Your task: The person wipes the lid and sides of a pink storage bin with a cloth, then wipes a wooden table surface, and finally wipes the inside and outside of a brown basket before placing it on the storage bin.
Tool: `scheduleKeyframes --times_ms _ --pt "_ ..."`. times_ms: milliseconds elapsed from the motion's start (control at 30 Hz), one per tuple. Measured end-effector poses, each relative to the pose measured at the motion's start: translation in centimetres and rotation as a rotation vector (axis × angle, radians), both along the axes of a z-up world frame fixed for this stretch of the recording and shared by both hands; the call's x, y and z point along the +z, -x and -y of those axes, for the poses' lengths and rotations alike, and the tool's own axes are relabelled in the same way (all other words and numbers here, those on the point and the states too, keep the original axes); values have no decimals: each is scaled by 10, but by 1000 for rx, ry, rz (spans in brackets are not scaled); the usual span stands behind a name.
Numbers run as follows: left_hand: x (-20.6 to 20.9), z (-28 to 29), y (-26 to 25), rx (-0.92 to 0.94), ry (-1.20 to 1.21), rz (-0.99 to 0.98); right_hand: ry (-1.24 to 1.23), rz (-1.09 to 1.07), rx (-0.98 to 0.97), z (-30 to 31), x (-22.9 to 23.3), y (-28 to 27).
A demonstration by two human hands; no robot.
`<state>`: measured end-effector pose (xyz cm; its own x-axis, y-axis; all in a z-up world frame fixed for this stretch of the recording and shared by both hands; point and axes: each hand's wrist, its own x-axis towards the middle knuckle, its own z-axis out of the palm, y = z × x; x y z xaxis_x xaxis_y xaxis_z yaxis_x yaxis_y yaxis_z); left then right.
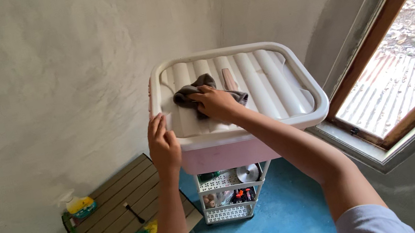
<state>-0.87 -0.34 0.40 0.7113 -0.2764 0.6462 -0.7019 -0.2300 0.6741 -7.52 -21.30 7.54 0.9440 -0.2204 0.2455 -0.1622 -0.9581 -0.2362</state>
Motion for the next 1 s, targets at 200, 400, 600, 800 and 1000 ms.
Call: scheduleKeyframes --times_ms 200,400,600,800,1000 --pt "-6 4 0 30 54 7 55 32 -56 27 10 41" --pt "-6 6 6 26 114 -87 73 36 -184 54 20 82" --pt "-7 9 7 19 164 -68 73 85 -208 79 18 108" --pt "2 4 11 34 115 -41 63 8 -298 99 21 124" --pt "17 -4 10 25 -55 -106 75 12 -431 116 22 153"
